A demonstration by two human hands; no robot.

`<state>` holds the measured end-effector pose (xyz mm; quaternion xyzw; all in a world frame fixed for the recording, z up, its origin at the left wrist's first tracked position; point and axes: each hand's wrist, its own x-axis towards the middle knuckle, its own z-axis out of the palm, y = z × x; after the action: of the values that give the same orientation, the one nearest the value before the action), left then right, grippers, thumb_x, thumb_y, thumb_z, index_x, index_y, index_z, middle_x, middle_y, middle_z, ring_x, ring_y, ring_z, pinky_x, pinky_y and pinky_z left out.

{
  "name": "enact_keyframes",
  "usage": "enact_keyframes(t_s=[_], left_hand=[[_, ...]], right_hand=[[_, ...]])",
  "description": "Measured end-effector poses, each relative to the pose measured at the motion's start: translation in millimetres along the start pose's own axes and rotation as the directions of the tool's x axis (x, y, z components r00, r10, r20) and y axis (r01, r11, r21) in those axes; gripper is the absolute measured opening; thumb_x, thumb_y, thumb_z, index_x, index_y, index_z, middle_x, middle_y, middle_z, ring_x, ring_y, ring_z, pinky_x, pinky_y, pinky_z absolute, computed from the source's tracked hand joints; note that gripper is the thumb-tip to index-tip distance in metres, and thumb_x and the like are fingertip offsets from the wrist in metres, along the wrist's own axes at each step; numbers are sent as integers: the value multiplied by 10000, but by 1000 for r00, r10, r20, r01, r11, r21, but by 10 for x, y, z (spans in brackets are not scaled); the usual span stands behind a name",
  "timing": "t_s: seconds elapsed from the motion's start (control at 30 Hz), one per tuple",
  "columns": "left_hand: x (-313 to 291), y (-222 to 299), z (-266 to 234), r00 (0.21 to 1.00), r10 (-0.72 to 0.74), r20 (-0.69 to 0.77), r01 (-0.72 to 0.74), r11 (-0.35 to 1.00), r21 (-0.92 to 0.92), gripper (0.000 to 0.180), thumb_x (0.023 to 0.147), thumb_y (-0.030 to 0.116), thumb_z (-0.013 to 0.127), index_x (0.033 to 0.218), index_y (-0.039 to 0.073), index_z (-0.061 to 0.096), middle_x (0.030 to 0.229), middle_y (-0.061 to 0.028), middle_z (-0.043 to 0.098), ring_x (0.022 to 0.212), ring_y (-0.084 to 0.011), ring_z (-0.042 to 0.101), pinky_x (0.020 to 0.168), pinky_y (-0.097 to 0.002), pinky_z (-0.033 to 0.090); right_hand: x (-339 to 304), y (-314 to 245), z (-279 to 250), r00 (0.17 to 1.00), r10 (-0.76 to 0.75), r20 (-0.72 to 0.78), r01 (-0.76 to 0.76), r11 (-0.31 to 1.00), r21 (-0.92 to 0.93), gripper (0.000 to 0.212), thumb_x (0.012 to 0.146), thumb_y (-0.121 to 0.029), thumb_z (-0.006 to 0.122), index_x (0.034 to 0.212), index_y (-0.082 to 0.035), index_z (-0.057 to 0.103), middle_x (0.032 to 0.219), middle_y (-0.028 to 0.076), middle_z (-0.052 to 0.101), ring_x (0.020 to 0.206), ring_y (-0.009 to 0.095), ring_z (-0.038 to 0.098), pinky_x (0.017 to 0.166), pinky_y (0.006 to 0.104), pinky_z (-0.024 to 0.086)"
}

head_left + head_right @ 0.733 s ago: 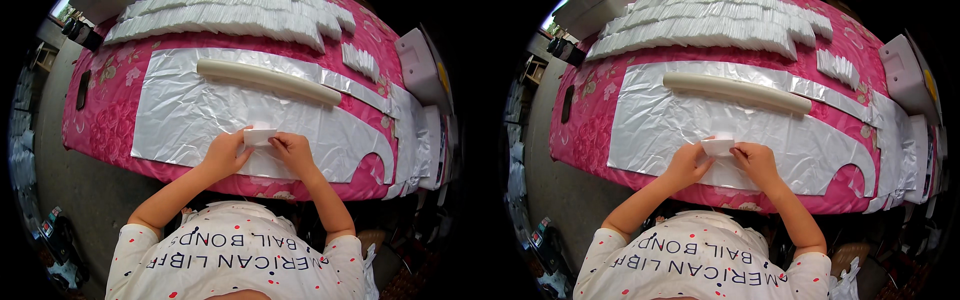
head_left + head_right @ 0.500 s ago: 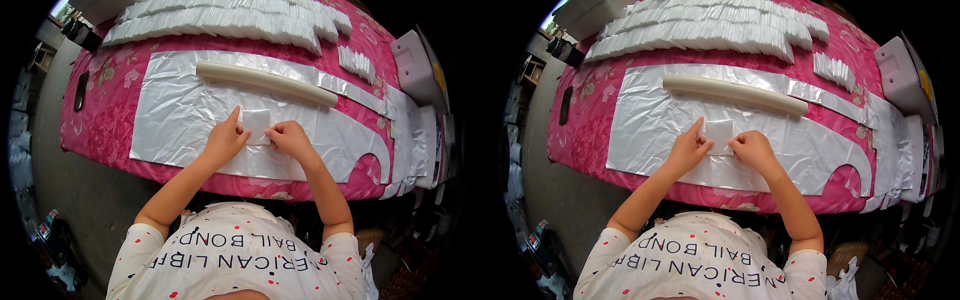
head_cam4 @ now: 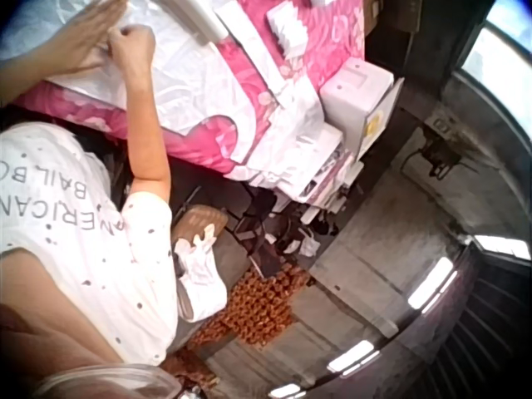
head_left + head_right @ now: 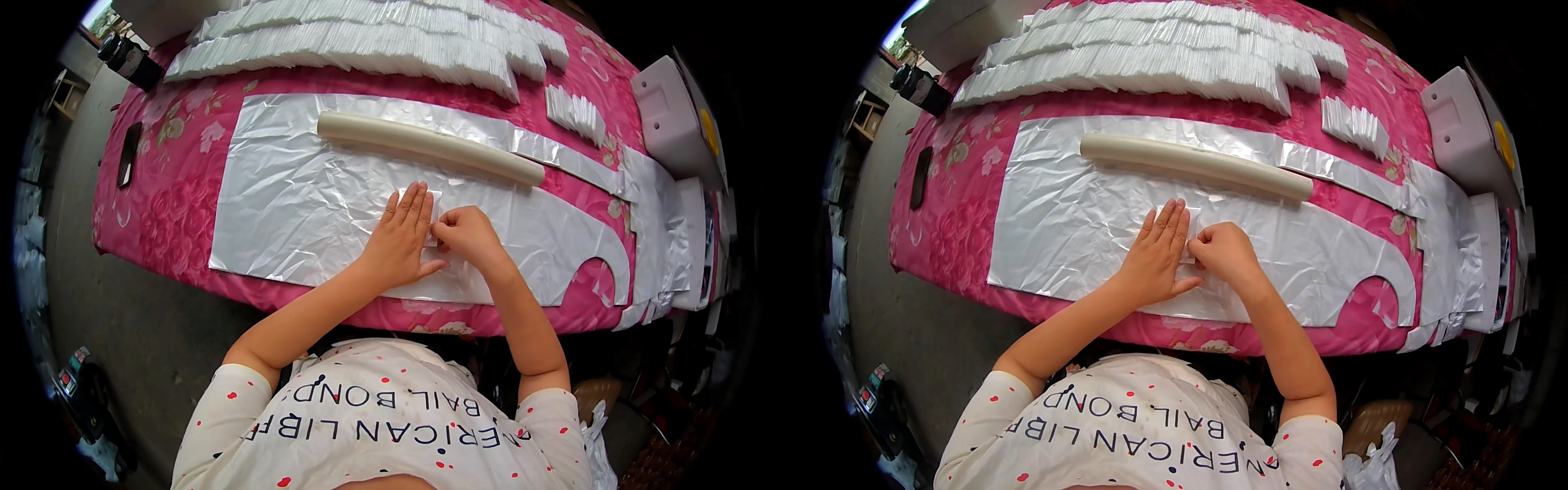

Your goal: The person repeatedly wraps small white rectangular items in clear plastic wrap on a pink floral bedspread. They unroll the plastic, place an item on it, fold the wrap around the item, and set the wrapped item aside. The process is repeated multiple times.

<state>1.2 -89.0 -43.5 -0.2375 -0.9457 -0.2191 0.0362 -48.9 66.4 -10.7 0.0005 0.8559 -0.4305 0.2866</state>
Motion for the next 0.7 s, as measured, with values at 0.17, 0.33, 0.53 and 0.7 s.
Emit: enact_keyframes(t_s=[0.17, 0.33, 0.53, 0.7], left_hand=[[-1, -7, 57, 998, -35, 57, 34, 999, 27, 1107, 686, 673, 556, 1374, -104, 172, 1450, -265, 148, 1382, -350, 72, 1114, -451, 28], [15, -16, 56, 996, -44, 79, 42, 999, 26, 1134, 681, 679, 563, 1383, -100, 129, 1460, -262, 107, 1382, -357, 52, 1113, -454, 29], [-41, -83, 11, 997, -8, -71, 0, 993, -120, 1024, 755, 562, 572, 1406, -54, 76, 1471, -251, 49, 1377, -377, 27, 1109, -460, 26], [-596, -101, -387, 959, -241, -148, 129, 838, -530, 538, 828, 141, 598, 1317, 23, 405, 1298, -198, 455, 1195, -287, 457, 993, -378, 354]], right_hand=[[-67, -58, 17, 999, -7, -35, 3, 995, -102, 200, 684, -217, 597, 660, -28, 659, 600, 95, 632, 548, 207, 610, 554, 301, 476], [-221, -144, 20, 977, -126, -172, 46, 913, -406, 185, 637, -223, 673, 701, -51, 645, 662, 93, 639, 663, 258, 624, 606, 342, 482], [-290, -37, -124, 974, -196, -113, 84, 777, -623, 292, 643, -219, 727, 863, -51, 634, 820, 84, 655, 764, 242, 620, 665, 346, 486], [-55, -129, 173, 654, -755, -49, 560, 526, -640, 471, 748, -285, 663, 1111, -12, 540, 1134, 152, 556, 1080, 291, 506, 919, 390, 385]])
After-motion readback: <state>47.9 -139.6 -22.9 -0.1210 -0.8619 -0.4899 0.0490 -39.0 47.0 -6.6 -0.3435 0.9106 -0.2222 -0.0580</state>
